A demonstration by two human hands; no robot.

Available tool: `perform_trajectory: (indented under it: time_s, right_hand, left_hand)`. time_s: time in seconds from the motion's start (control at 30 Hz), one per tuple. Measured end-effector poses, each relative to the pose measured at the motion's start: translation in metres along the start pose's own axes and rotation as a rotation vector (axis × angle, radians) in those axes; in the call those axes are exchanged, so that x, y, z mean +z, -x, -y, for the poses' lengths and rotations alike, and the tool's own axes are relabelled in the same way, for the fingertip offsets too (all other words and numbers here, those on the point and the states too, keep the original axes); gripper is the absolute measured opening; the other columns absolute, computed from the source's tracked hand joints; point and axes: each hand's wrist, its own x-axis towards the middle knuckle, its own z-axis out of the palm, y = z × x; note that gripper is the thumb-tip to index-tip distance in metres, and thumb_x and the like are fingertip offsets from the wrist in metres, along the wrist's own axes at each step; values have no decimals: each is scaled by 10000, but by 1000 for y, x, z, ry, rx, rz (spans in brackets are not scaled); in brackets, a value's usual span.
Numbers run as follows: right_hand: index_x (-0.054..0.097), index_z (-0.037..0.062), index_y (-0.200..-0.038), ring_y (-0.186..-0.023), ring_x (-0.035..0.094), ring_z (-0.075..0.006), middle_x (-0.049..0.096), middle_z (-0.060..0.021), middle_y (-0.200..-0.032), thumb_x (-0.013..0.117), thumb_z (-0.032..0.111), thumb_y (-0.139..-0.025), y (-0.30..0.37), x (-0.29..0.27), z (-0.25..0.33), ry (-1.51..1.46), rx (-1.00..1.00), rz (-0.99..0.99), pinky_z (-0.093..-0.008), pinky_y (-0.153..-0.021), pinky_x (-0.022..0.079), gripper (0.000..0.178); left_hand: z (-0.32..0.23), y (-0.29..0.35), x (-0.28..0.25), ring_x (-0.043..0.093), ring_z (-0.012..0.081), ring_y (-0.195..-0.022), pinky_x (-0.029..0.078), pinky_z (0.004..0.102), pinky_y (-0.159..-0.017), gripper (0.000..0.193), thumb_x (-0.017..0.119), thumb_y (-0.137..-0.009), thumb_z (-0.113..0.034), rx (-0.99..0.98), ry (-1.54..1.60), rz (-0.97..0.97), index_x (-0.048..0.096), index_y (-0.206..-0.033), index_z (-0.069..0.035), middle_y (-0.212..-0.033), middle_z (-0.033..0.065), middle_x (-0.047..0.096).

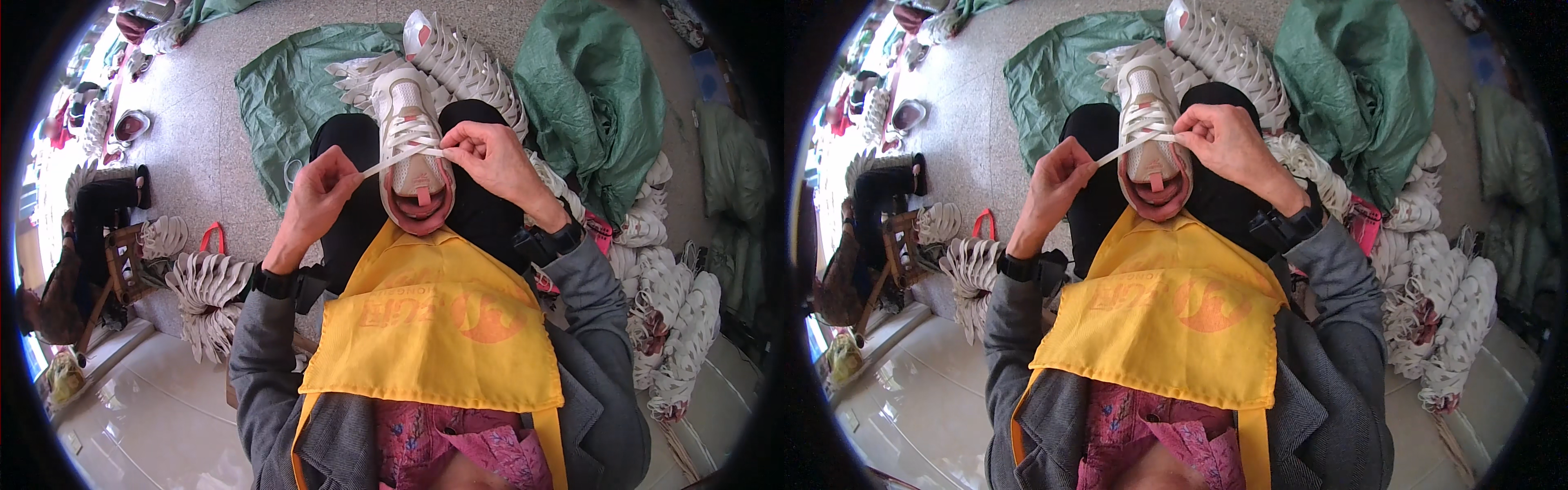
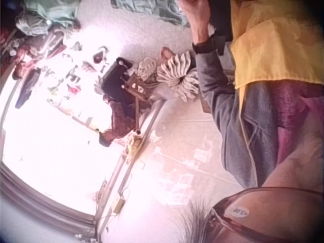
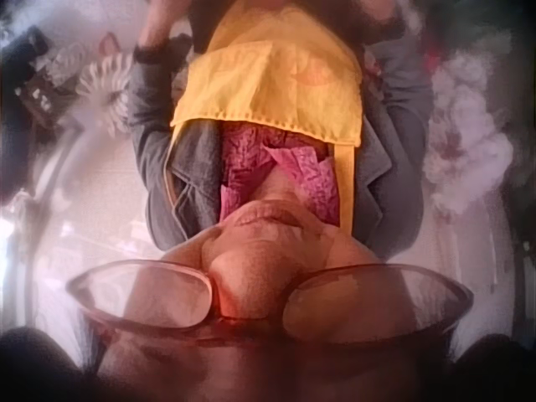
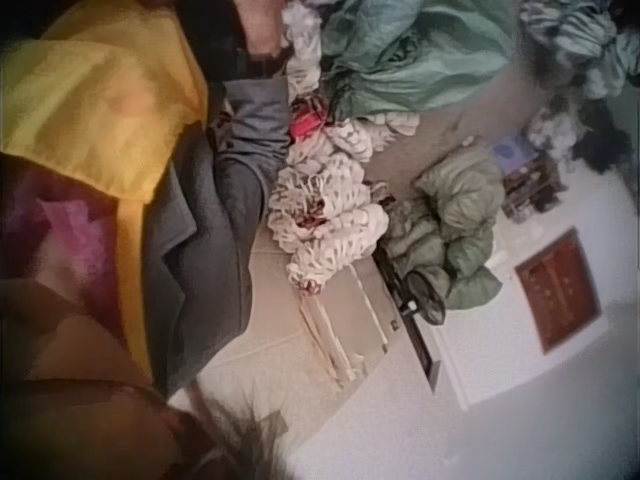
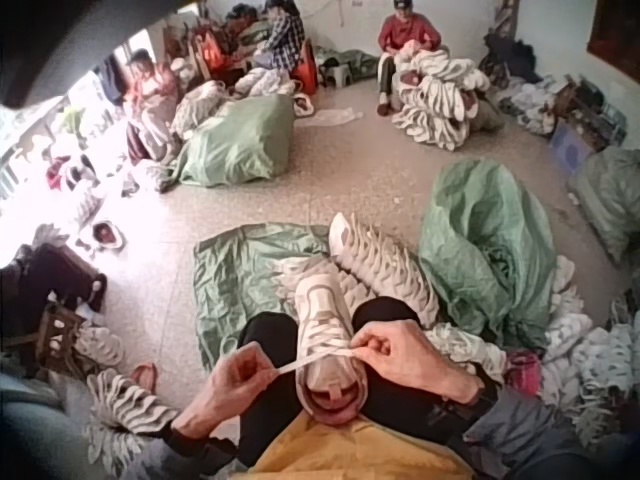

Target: Lacing a white and pink shoe.

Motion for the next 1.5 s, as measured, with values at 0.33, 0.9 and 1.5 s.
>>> perform_trajectory:
  time_s: [0.33,0.9,1.5]
  right_hand:
    - [696,-19,-1056,-584,486,-19,552,37,-644,686,68,-898,-2,-4,-7,-33,-13,38,-230,-533,401,181]
    - [689,-36,-1159,-627,465,-17,538,56,-710,644,55,-910,-6,-25,-8,-190,18,254,-218,-557,385,269]
    - [695,-38,-949,-711,617,-34,689,-13,-800,704,120,-945,13,-9,15,10,108,147,-205,-621,481,157]
  left_hand:
    - [-6,23,-13,435,18,-685,346,205,-596,129,625,-994,-134,-96,149,51,555,-912,-63,-750,-67,495]
    - [-12,-15,43,569,179,-590,467,316,-570,192,692,-854,-49,239,-319,-187,519,-927,-10,-691,96,576]
    - [-43,-50,-22,535,61,-835,460,227,-766,37,604,-960,4,226,-151,121,576,-945,-14,-872,-2,577]
